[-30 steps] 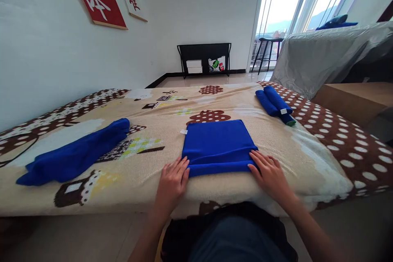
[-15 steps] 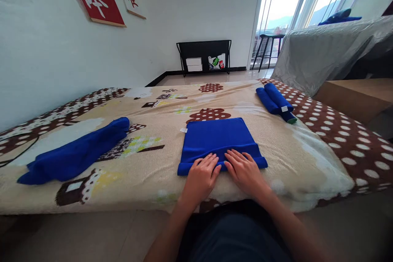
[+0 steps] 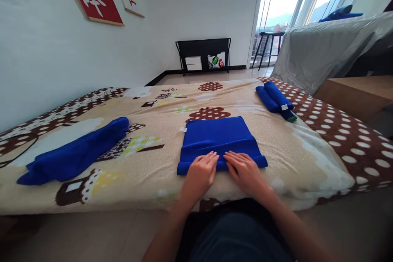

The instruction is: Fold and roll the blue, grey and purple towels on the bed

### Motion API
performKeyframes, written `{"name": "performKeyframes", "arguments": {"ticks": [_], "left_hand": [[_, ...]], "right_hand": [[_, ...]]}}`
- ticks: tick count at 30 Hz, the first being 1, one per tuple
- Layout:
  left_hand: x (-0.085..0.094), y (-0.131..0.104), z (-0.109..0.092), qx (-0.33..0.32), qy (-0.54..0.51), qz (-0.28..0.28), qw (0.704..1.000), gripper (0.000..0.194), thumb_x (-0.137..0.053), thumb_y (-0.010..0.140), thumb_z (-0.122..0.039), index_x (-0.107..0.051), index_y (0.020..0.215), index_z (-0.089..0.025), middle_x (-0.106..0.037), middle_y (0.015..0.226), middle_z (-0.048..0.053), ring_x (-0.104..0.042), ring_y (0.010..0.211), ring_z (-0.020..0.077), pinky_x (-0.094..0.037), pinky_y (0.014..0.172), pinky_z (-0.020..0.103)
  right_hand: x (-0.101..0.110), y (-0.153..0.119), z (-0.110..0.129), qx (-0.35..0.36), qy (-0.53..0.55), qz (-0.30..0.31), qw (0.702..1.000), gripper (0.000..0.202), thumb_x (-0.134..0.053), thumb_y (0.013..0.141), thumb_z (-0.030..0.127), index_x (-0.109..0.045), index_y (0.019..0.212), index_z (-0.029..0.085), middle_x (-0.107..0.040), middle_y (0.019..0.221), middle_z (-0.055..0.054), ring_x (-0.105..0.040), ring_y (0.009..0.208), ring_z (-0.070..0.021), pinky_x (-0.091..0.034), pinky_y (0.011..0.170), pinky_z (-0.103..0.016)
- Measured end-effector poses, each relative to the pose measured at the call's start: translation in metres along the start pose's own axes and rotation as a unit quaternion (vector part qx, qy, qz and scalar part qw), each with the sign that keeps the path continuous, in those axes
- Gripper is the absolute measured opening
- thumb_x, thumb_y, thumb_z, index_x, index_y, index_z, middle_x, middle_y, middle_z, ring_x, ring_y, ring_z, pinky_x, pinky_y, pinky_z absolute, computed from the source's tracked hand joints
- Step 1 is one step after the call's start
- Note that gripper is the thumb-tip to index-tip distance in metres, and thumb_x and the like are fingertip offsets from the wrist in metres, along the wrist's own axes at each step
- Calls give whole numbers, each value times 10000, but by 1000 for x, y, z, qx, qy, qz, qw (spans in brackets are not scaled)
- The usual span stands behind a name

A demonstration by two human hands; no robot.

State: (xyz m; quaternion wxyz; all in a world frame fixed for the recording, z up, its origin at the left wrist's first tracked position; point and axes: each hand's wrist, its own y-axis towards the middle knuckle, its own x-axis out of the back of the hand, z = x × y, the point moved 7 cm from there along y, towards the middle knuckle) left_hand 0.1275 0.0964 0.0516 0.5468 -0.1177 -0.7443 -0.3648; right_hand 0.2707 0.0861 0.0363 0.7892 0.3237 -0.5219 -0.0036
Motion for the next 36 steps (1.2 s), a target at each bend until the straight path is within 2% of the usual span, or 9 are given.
{"name": "performKeyframes", "arguments": {"ticks": [2, 4, 8, 13, 17, 20, 23, 28, 36], "left_hand": [[-9, 12, -9, -4, -14, 21, 1000, 422, -400, 997, -182, -571, 1382, -189, -610, 1407, 88, -567, 1314, 194, -472, 1050, 385], [-14, 17, 0, 45, 11, 25, 999, 416, -388, 1020, -261, -561, 1391, -184, -568, 1448, 100, -532, 1352, 224, -446, 1078, 425], [-9, 2, 42, 154, 69, 7, 986, 450, -388, 1027, -433, -587, 1362, -206, -548, 1464, 106, -490, 1386, 277, -392, 1105, 499], [4, -31, 78, 145, 83, -3, 986, 423, -369, 1043, -393, -558, 1379, -217, -551, 1467, 97, -490, 1382, 271, -317, 1128, 542], [25, -57, 81, 109, 121, -89, 983, 373, -451, 1022, -319, -562, 1364, -222, -533, 1479, 134, -495, 1363, 291, -316, 1082, 514], [39, -77, 74, 84, 126, -134, 979, 254, -515, 992, -232, -649, 1208, -236, -673, 1278, 111, -610, 1186, 263, -351, 1013, 443], [43, -89, 68, 45, 105, -103, 988, 257, -519, 978, -158, -633, 1186, -258, -725, 1140, 52, -652, 1063, 218, -346, 972, 408], [41, -94, 69, 51, 80, -68, 993, 344, -545, 945, -180, -569, 1281, -251, -682, 1246, 67, -607, 1152, 247, -324, 1003, 427], [33, -78, 83, 89, 42, -85, 992, 305, -466, 996, -201, -596, 1265, -260, -690, 1212, 65, -588, 1147, 244, -332, 987, 420]], "right_hand": [[-11, 10, 11, 5, 8, 35, 999, 396, -358, 1036, 254, -626, 1325, 211, -602, 1381, -49, -546, 1315, -196, -420, 1085, -393], [-16, 17, 4, -17, -12, 50, 999, 418, -346, 1048, 311, -592, 1367, 198, -567, 1419, -62, -510, 1353, -214, -399, 1111, -426], [-10, 14, -46, -83, -69, 48, 993, 491, -336, 1050, 464, -572, 1389, 200, -538, 1447, -79, -473, 1385, -244, -377, 1129, -478], [10, -9, -83, -56, -103, 8, 993, 461, -314, 1064, 379, -565, 1395, 180, -539, 1451, -83, -466, 1391, -219, -364, 1140, -441], [29, -35, -78, 9, -128, -67, 989, 421, -410, 1042, 281, -503, 1444, 198, -484, 1503, -66, -454, 1397, -198, -338, 1136, -405], [39, -57, -80, 20, -130, -102, 986, 350, -496, 1014, 276, -573, 1354, 242, -533, 1464, -53, -531, 1315, -208, -358, 1086, -406], [42, -75, -89, 33, -116, -86, 989, 285, -529, 1003, 295, -621, 1272, 286, -578, 1414, -36, -582, 1231, -211, -379, 1036, -406], [40, -80, -101, 0, -91, -25, 996, 399, -531, 994, 367, -535, 1391, 325, -565, 1413, -32, -557, 1239, -223, -394, 1010, -410], [37, -64, -105, -41, -55, -55, 996, 260, -510, 997, 351, -622, 1210, 255, -608, 1295, -69, -572, 1172, -237, -431, 973, -411]]}}
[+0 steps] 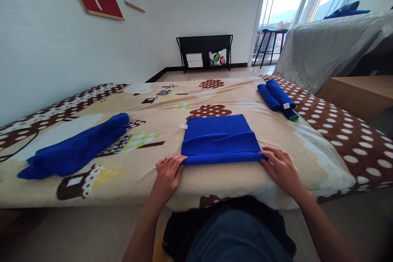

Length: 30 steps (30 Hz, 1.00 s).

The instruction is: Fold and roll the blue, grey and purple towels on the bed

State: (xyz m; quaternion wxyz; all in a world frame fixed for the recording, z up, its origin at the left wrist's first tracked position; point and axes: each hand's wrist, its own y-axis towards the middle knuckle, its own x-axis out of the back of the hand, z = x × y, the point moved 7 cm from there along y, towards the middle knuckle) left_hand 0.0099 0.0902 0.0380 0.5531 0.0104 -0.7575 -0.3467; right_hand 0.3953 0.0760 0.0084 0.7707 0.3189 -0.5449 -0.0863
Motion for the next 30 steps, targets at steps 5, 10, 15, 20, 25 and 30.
{"name": "performKeyframes", "arguments": {"ticks": [5, 10, 15, 20, 25, 30], "left_hand": [[8, -3, 4, 12, -41, -11, 999, 294, -459, 1002, -217, -592, 1259, -269, -695, 1144, 57, -602, 1072, 230, -360, 985, 411], [23, -11, 5, 31, -113, 22, 993, 247, -461, 1001, -250, -560, 1227, -267, -671, 1114, 47, -591, 1057, 214, -414, 956, 370], [18, -14, 5, 68, -111, 58, 990, 239, -434, 995, -256, -555, 1201, -246, -660, 1113, 56, -583, 1053, 219, -438, 936, 378], [14, 0, -27, 99, 85, -89, 987, 297, -484, 930, -128, -598, 1198, -185, -679, 1164, 122, -594, 1100, 294, -358, 983, 492], [-18, 27, -104, -71, 28, -22, 997, 411, -416, 939, -59, -572, 1304, -165, -661, 1309, 105, -579, 1258, 234, -378, 1066, 410], [-44, 41, -110, -66, 12, 70, 995, 391, -401, 1026, -272, -556, 1362, -147, -615, 1398, 113, -567, 1305, 252, -429, 1052, 436]], "right_hand": [[9, 0, -1, -5, 61, 3, 998, 219, -506, 997, 340, -617, 1168, 259, -582, 1317, -73, -547, 1210, -237, -436, 1002, -420], [25, -2, 7, -10, 107, 52, 993, 194, -479, 1005, 349, -629, 1094, 264, -558, 1362, -54, -519, 1261, -225, -427, 1031, -407], [20, 1, 11, -24, 95, 79, 992, 219, -449, 1011, 361, -633, 976, 247, -585, 1337, -44, -547, 1223, -224, -424, 1013, -414], [15, 12, 30, -58, 1, -55, 997, 212, -490, 983, 279, -629, 1133, 221, -640, 1255, -89, -585, 1154, -263, -398, 984, -463], [-11, 30, 111, 64, 53, 1, 997, 336, -395, 1019, 188, -602, 1273, 263, -640, 1325, -33, -570, 1247, -199, -398, 1031, -413], [-30, 45, 129, 53, 27, 84, 995, 429, -361, 1052, 415, -534, 1411, 254, -554, 1442, -42, -514, 1339, -221, -393, 1086, -435]]}}
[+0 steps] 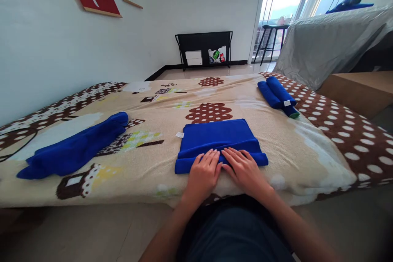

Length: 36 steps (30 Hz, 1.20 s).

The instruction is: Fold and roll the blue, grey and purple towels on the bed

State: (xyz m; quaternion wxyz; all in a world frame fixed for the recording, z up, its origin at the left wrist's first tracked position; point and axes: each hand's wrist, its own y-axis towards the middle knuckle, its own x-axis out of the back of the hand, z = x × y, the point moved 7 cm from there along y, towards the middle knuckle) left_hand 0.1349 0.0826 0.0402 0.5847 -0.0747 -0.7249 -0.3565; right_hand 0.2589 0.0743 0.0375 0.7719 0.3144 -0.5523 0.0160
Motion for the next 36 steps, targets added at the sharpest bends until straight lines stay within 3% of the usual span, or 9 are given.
{"name": "performKeyframes", "arguments": {"ticks": [6, 9, 13, 16, 19, 23, 29, 32, 36], "left_hand": [[13, -22, 66, 102, 20, -6, 995, 411, -374, 1042, -374, -622, 1300, -171, -612, 1398, 110, -538, 1340, 281, -433, 1029, 478], [22, -34, 80, 122, 40, -29, 991, 385, -396, 1036, -363, -648, 1259, -175, -621, 1385, 108, -518, 1357, 303, -366, 1087, 544], [29, -30, 61, 114, 44, -63, 990, 346, -410, 1021, -282, -678, 1202, -158, -660, 1331, 113, -545, 1332, 305, -323, 1121, 578], [20, -10, 26, 37, -19, -19, 999, 376, -396, 1015, -246, -635, 1291, -157, -639, 1364, 102, -574, 1307, 246, -444, 1062, 456], [7, 9, 3, -16, -61, 36, 997, 407, -379, 1017, -248, -594, 1353, -167, -599, 1414, 92, -556, 1329, 220, -460, 1069, 416], [0, 10, 29, 90, -38, 32, 995, 406, -359, 1025, -275, -655, 1275, -155, -650, 1344, 101, -586, 1296, 242, -447, 1077, 448], [24, -32, 82, 169, 22, -33, 985, 369, -392, 1011, -279, -713, 1169, -188, -698, 1263, 92, -627, 1238, 279, -451, 1017, 495], [33, -36, 80, 177, 65, -53, 981, 336, -425, 998, -272, -738, 1082, -184, -737, 1179, 106, -634, 1217, 330, -370, 1064, 588], [20, -12, 45, 135, 24, -29, 990, 343, -414, 1003, -262, -729, 1107, -173, -734, 1194, 102, -625, 1238, 298, -382, 1088, 548]], "right_hand": [[13, -13, -73, -94, -72, -21, 993, 504, -355, 1039, 500, -598, 1352, 189, -564, 1422, -101, -522, 1333, -263, -396, 1074, -466], [21, -25, -93, -122, -106, -42, 986, 519, -369, 1033, 501, -612, 1334, 156, -579, 1398, -137, -525, 1327, -292, -377, 1081, -504], [27, -25, -65, -86, -97, -67, 989, 423, -396, 1039, 415, -654, 1262, 164, -577, 1406, -112, -485, 1368, -275, -317, 1130, -495], [19, -12, -22, -24, -35, -41, 998, 383, -397, 1046, 370, -639, 1288, 196, -592, 1396, -65, -503, 1355, -229, -343, 1120, -442], [7, 3, 4, -4, 11, -7, 1000, 393, -384, 1050, 357, -611, 1332, 203, -617, 1365, -66, -555, 1298, -220, -393, 1076, -427], [4, 7, -14, -47, -4, 0, 999, 415, -350, 1058, 403, -643, 1277, 206, -632, 1344, -73, -580, 1266, -229, -409, 1046, -445], [22, -22, -83, -128, -85, -45, 987, 431, -351, 1050, 433, -692, 1199, 216, -627, 1349, -77, -564, 1286, -269, -403, 1046, -498], [27, -27, -85, -137, -117, -59, 982, 435, -379, 1036, 442, -714, 1145, 188, -609, 1367, -115, -527, 1318, -312, -360, 1079, -541], [18, -11, -40, -84, -71, -39, 993, 418, -408, 1028, 439, -701, 1169, 176, -610, 1363, -125, -537, 1295, -300, -370, 1080, -503]]}}
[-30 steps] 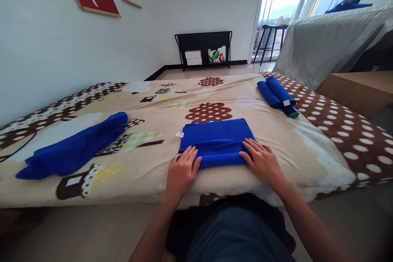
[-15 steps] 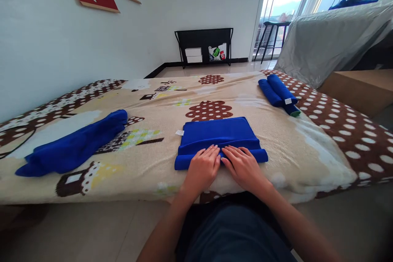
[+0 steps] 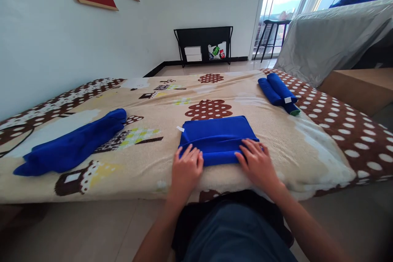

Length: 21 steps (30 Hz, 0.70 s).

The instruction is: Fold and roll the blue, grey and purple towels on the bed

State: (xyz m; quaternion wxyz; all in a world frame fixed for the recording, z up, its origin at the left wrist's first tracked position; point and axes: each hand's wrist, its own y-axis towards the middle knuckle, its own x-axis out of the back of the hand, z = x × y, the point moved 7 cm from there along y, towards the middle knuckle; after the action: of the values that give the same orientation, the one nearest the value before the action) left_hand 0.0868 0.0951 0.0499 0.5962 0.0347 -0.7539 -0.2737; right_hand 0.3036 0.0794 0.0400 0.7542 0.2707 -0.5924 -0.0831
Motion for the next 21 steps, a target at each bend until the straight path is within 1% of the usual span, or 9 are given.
{"name": "performKeyframes", "arguments": {"ticks": [2, 3, 4, 6, 9, 13, 16, 19, 21], "left_hand": [[-14, 9, -28, -66, -50, 50, 995, 368, -397, 1009, -257, -686, 1216, -160, -685, 1291, 103, -613, 1261, 251, -441, 1060, 465], [-20, 12, -39, -96, -67, 74, 990, 387, -384, 1012, -253, -655, 1270, -154, -651, 1344, 104, -594, 1285, 235, -452, 1055, 437], [-24, 15, -46, -115, -74, 92, 986, 404, -370, 1016, -252, -626, 1312, -150, -617, 1388, 105, -569, 1314, 227, -451, 1061, 425], [-28, 19, -47, -114, -62, 104, 986, 425, -350, 1028, -279, -592, 1358, -166, -573, 1440, 96, -524, 1359, 228, -427, 1089, 432], [-25, 19, -25, -69, -30, 85, 994, 436, -351, 1041, -375, -586, 1372, -215, -558, 1456, 77, -502, 1378, 243, -410, 1101, 455], [-15, 5, 20, -23, -12, 68, 997, 460, -352, 1039, -425, -562, 1398, -229, -525, 1489, 65, -461, 1411, 251, -399, 1115, 480], [-9, -9, 53, 6, -13, 69, 998, 465, -340, 1042, -422, -546, 1411, -231, -521, 1494, 59, -455, 1415, 251, -381, 1132, 502], [-4, -19, 79, 28, -29, 69, 997, 447, -345, 1040, -420, -574, 1382, -246, -565, 1454, 59, -490, 1388, 254, -356, 1146, 533], [0, -21, 89, 34, -52, 66, 996, 426, -370, 1030, -428, -628, 1319, -249, -608, 1410, 61, -517, 1364, 258, -364, 1142, 532]], "right_hand": [[-8, 5, 30, 50, 54, 40, 996, 409, -390, 1039, 415, -659, 1254, 195, -639, 1328, -95, -576, 1242, -249, -406, 1057, -443], [-11, 8, 41, 65, 72, 55, 994, 412, -375, 1046, 403, -637, 1289, 198, -642, 1326, -83, -586, 1229, -230, -414, 1051, -420], [-14, 11, 48, 70, 81, 65, 992, 418, -359, 1052, 393, -619, 1313, 196, -636, 1338, -75, -586, 1231, -218, -415, 1052, -407], [-18, 17, 48, 61, 80, 70, 992, 432, -329, 1061, 386, -604, 1330, 189, -619, 1366, -65, -572, 1261, -210, -405, 1064, -404], [-21, 22, 26, 37, 64, 62, 995, 464, -323, 1059, 441, -607, 1328, 191, -587, 1402, -72, -529, 1326, -234, -397, 1071, -438], [-17, 14, -26, -24, 14, 33, 999, 493, -332, 1047, 495, -611, 1334, 207, -576, 1410, -75, -507, 1352, -254, -403, 1067, -468], [-14, 1, -61, -45, -4, 28, 999, 505, -314, 1051, 500, -603, 1344, 207, -587, 1399, -67, -516, 1346, -243, -390, 1084, -469], [-14, -9, -85, -49, -4, 36, 998, 511, -309, 1050, 508, -592, 1358, 214, -583, 1405, -54, -508, 1352, -239, -370, 1106, -474], [-14, -10, -95, -54, 7, 42, 998, 503, -310, 1048, 508, -600, 1345, 223, -591, 1397, -49, -515, 1345, -241, -371, 1107, -473]]}}
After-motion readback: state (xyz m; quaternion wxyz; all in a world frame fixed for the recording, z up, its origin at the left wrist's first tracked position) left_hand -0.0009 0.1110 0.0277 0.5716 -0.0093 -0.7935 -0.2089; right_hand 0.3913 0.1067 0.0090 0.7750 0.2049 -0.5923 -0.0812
